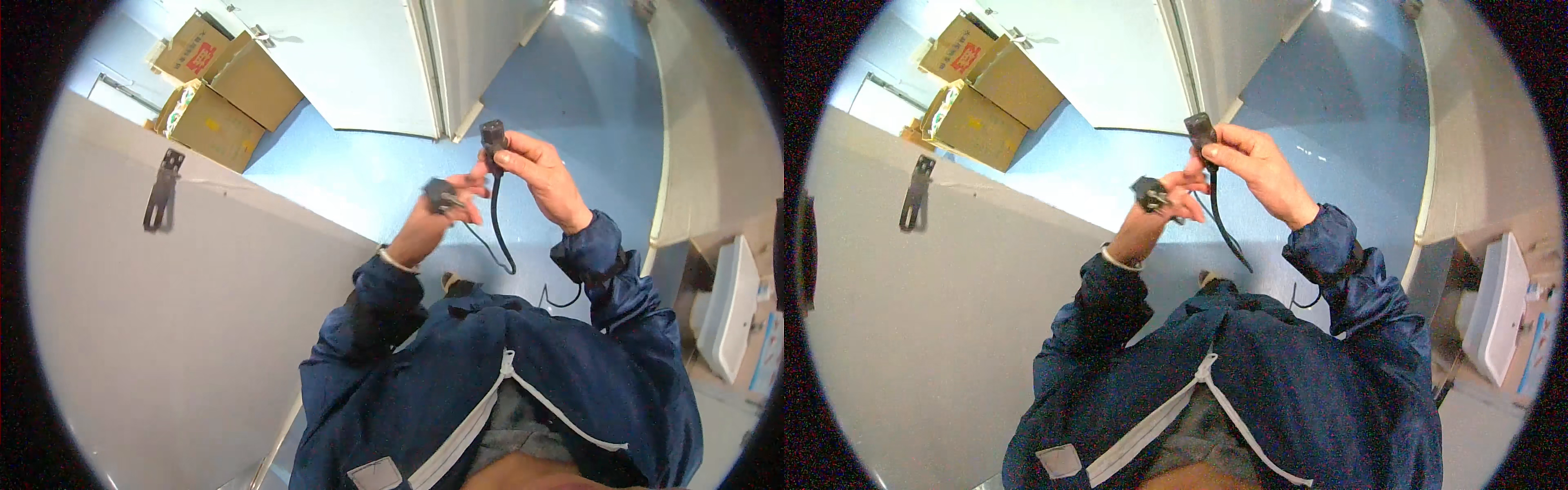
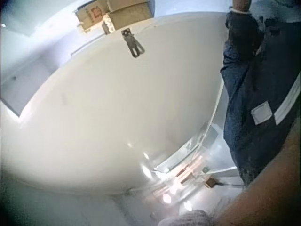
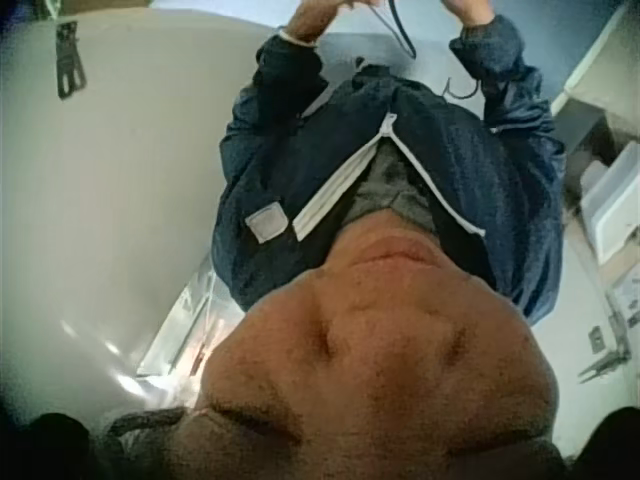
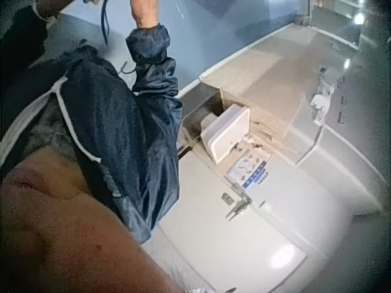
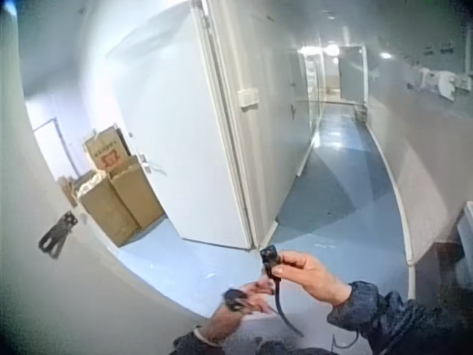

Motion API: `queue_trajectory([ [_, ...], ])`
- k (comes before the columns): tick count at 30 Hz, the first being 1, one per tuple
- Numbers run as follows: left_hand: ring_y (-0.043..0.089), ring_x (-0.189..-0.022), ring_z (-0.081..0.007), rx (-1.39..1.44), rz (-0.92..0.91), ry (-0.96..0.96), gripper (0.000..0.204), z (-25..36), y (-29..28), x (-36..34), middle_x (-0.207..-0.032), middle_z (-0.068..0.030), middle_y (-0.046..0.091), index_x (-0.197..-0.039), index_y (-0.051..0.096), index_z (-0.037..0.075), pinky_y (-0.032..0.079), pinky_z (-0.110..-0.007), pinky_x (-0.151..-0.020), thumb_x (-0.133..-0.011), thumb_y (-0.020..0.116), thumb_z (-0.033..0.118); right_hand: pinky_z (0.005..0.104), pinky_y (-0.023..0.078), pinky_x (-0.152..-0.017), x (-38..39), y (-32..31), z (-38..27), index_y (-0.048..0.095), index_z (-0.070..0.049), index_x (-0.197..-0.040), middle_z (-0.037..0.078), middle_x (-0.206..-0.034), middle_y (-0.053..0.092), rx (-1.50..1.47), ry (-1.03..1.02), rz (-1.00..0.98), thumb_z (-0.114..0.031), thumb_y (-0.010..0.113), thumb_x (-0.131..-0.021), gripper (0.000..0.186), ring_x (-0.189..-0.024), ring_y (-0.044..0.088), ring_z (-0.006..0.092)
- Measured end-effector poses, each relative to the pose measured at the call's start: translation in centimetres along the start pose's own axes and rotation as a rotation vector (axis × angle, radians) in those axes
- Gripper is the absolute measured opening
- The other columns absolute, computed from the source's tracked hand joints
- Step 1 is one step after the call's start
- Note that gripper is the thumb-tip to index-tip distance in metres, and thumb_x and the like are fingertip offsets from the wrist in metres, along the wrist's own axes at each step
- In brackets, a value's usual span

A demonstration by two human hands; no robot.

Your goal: The person connects various power cables to a belt-driven machine on a metal table, handles a power strip, and presses control buttons on the machine.

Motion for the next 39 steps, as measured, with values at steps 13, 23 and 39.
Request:
queue_trajectory([
  [13, 0.043, -0.072, -0.0134, 0.168, 0.583, 0.370, 0.044, 3.1, -22.8, -6.9, -0.088, -0.0075, 0.050, -0.115, 0.042, 0.004, 0.034, -0.025, -0.063, -0.074, 0.052, 0.016, 0.0186, 0.035, -0.059, -21.5, -2.5, 5.9, 0.051, -0.004, -0.119, -0.003, -0.076, 0.047, 0.072, -0.113, -0.196, -0.019, 0.044, -0.090, 0.033, -0.066, 0.040, 0.0061],
  [23, 0.038, -0.053, -0.0056, -0.095, 1.191, 0.332, 0.039, 9.4, -38.0, -7.0, -0.064, 0.0002, 0.047, -0.086, 0.050, 0.006, 0.031, -0.020, -0.047, -0.095, 0.031, 0.039, 0.0161, 0.026, -0.052, -43.7, 7.4, 9.3, 0.051, -0.004, -0.106, -0.004, -0.070, 0.042, -0.219, 0.049, -0.615, -0.023, 0.048, -0.087, 0.027, -0.060, 0.034, 0.0028],
  [39, 0.027, -0.044, -0.0058, 0.610, 1.076, 0.559, 0.043, 7.7, -66.7, 3.8, -0.059, 0.0019, 0.034, -0.114, 0.044, 0.001, 0.026, -0.019, -0.043, -0.097, 0.022, 0.033, 0.0192, 0.034, -0.055, -63.6, 40.4, 16.7, 0.057, -0.005, -0.109, -0.003, -0.069, 0.049, 0.052, -0.137, -0.934, -0.022, 0.049, -0.088, 0.029, -0.063, 0.042, 0.0055],
])
Point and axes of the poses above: each hand's wrist, its own x-axis away from the middle knuckle, its own y-axis out of the palm, z = x × y, the point moved 9 cm from there along -x, towards the middle knuckle
